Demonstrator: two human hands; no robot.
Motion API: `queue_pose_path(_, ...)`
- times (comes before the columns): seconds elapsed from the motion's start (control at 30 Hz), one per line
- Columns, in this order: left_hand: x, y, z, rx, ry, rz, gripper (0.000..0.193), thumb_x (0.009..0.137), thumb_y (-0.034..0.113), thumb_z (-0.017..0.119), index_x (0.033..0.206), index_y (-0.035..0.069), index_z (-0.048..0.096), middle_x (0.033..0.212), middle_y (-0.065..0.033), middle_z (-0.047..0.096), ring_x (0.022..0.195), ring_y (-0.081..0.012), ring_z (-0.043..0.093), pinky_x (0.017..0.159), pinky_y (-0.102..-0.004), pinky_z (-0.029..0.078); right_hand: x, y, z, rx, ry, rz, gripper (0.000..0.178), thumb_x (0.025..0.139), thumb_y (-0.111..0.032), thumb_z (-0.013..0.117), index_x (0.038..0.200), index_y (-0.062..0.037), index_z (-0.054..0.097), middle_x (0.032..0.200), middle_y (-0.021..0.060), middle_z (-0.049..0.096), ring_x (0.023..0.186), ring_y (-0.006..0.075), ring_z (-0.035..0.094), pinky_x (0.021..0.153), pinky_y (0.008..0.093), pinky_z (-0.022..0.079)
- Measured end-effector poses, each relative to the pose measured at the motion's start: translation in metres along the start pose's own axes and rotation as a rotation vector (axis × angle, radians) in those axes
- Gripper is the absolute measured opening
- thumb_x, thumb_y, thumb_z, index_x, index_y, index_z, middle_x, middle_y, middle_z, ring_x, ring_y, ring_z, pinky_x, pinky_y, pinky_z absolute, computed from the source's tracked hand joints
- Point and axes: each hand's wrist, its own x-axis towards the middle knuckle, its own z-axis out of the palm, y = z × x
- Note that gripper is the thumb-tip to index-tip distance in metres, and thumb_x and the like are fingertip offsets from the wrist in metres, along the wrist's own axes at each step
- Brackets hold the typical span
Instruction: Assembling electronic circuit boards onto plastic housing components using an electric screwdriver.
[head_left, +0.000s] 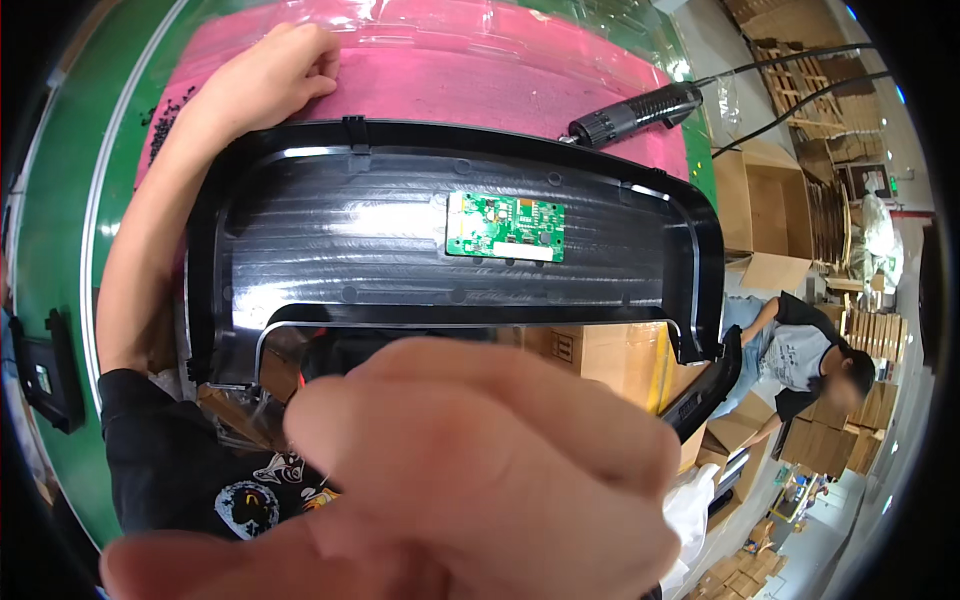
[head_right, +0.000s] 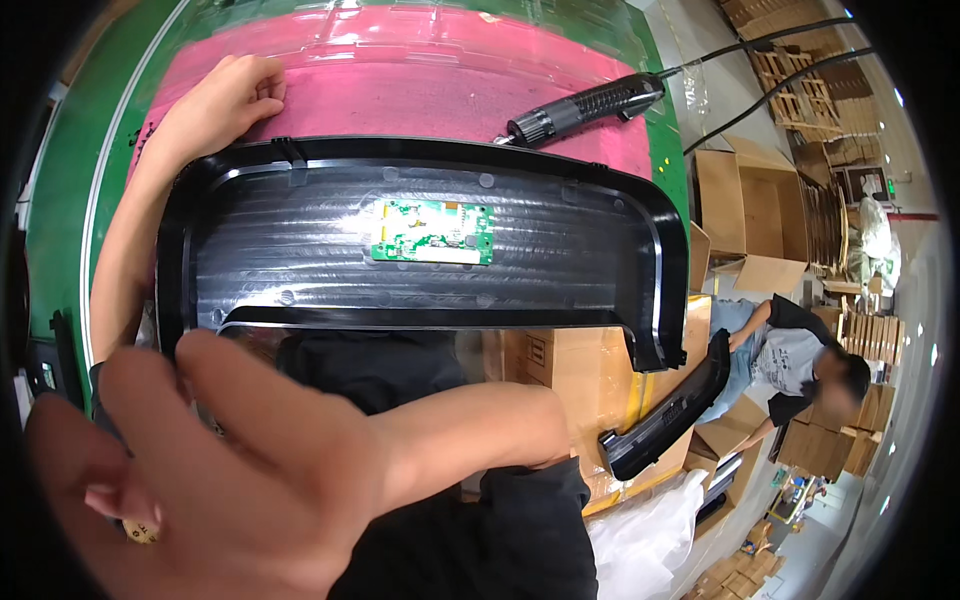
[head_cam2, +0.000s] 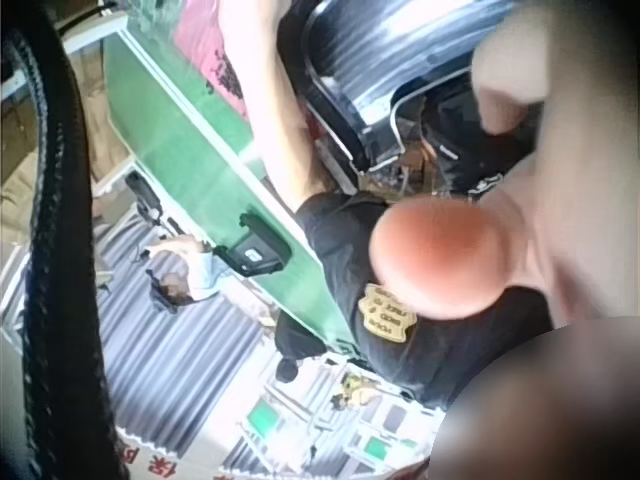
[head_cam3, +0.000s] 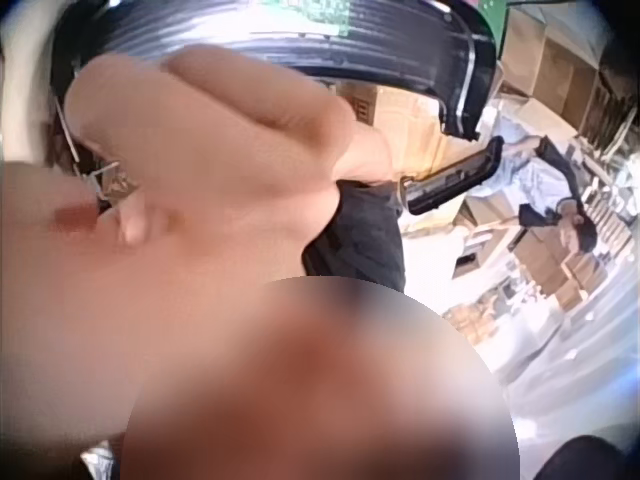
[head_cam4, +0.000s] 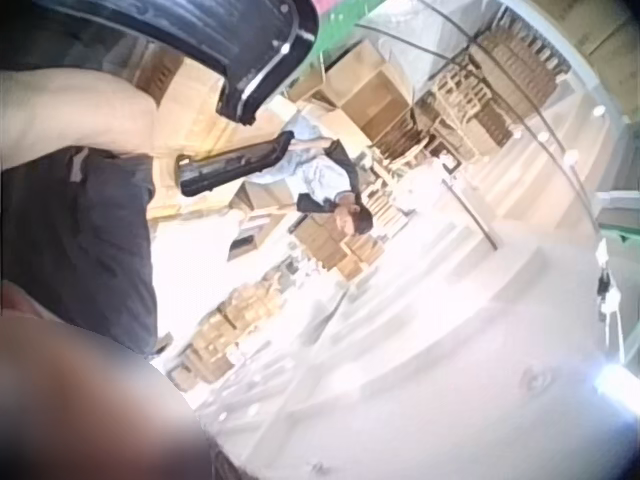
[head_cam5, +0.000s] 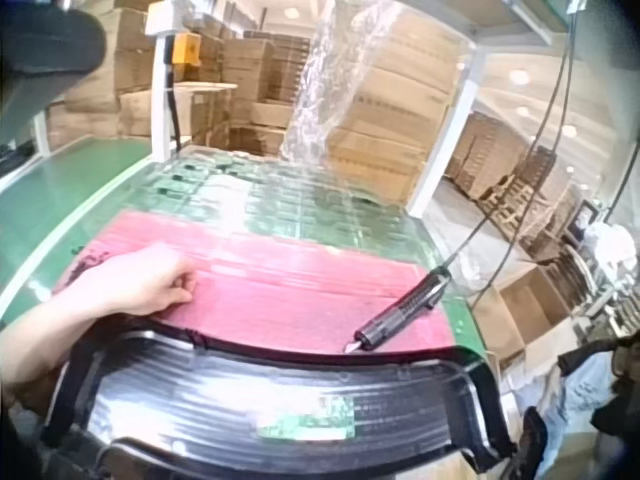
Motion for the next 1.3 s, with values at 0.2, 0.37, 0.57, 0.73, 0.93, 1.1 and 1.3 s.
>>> queue_pose_path(0.2, 0.005, -0.001, -0.004, -0.021, -0.026, 0.058, 0.011, 0.082, 0.003, 0.068, 0.082, -0.006, 0.061, 0.073, -0.0208, 0.065, 0.073, -0.0360, 0.065, 0.067, -0.0426, 0.050, 0.004, 0.084, -0.061, -0.049, 0.054, 0.024, 0.045, 0.082, -0.012, 0.073, 0.120, -0.0013, 0.050, 0.070, 0.0066, 0.056, 0.059, 0.0189, 0.056, 0.054, 0.0321, 0.047)
queue_pose_path(0.37, -0.007, -0.016, 0.002, -0.018, 0.079, 0.093, 0.013, 0.081, 0.004, 0.065, 0.085, -0.007, 0.063, 0.071, -0.0191, 0.064, 0.067, -0.0284, 0.064, 0.064, -0.0379, 0.050, 0.049, 0.118, -0.030, -0.191, -0.088, 0.100, 0.044, 0.088, -0.024, 0.066, 0.123, -0.0038, 0.049, 0.077, 0.0104, 0.063, 0.064, 0.0265, 0.062, 0.061, 0.0411, 0.051)
queue_pose_path(0.57, -0.001, 0.019, -0.024, -0.144, 0.244, 0.268, 0.013, 0.086, 0.004, 0.065, 0.094, -0.006, 0.067, 0.087, -0.0150, 0.068, 0.078, -0.0255, 0.064, 0.072, -0.0359, 0.051, 0.076, 0.258, -0.035, -0.245, -0.901, 0.564, 0.061, 0.098, -0.057, 0.049, 0.120, -0.0007, 0.057, 0.089, 0.0189, 0.071, 0.082, 0.0361, 0.069, 0.083, 0.0487, 0.052)
queue_pose_path(0.73, -0.015, 0.058, -0.028, -0.334, 0.169, 0.412, 0.011, 0.089, 0.008, 0.067, 0.095, -0.001, 0.068, 0.092, -0.0100, 0.068, 0.084, -0.0203, 0.064, 0.072, -0.0323, 0.050, 0.063, 0.243, -0.021, -0.069, -1.013, 0.755, 0.061, 0.099, -0.060, 0.046, 0.101, -0.0009, 0.060, 0.063, 0.0062, 0.060, 0.051, 0.0154, 0.058, 0.043, 0.0313, 0.042)
queue_pose_path(0.93, -0.040, 0.076, -0.014, -0.445, 0.042, 0.443, 0.017, 0.077, 0.009, 0.081, 0.084, -0.001, 0.069, 0.077, -0.0084, 0.069, 0.068, -0.0181, 0.065, 0.063, -0.0305, 0.051, 0.055, 0.216, -0.031, 0.735, -0.142, 0.777, 0.029, 0.100, -0.033, 0.058, 0.112, -0.0063, 0.055, 0.085, 0.0115, 0.065, 0.062, 0.0177, 0.064, 0.050, 0.0309, 0.050)
queue_pose_path(1.1, -0.038, 0.080, -0.002, -0.589, 0.009, 0.520, 0.016, 0.079, 0.010, 0.080, 0.086, -0.001, 0.070, 0.078, -0.0079, 0.069, 0.069, -0.0172, 0.066, 0.061, -0.0296, 0.051, 0.057, 0.129, -0.055, 1.166, 0.490, 0.211, 0.040, 0.099, -0.010, 0.051, 0.137, -0.0101, 0.038, 0.117, 0.0200, 0.057, 0.094, 0.0254, 0.063, 0.086, 0.0482, 0.055)
queue_pose_path(1.3, -0.041, 0.082, 0.005, -0.623, -0.125, 0.520, 0.019, 0.081, 0.016, 0.080, 0.085, 0.000, 0.069, 0.078, -0.0061, 0.068, 0.068, -0.0161, 0.063, 0.058, -0.0297, 0.047, 0.045, 0.084, -0.077, 1.647, 0.228, 0.393, 0.030, 0.102, -0.025, 0.053, 0.122, -0.0028, 0.049, 0.079, -0.0041, 0.046, 0.068, 0.0086, 0.044, 0.075, 0.0290, 0.040)
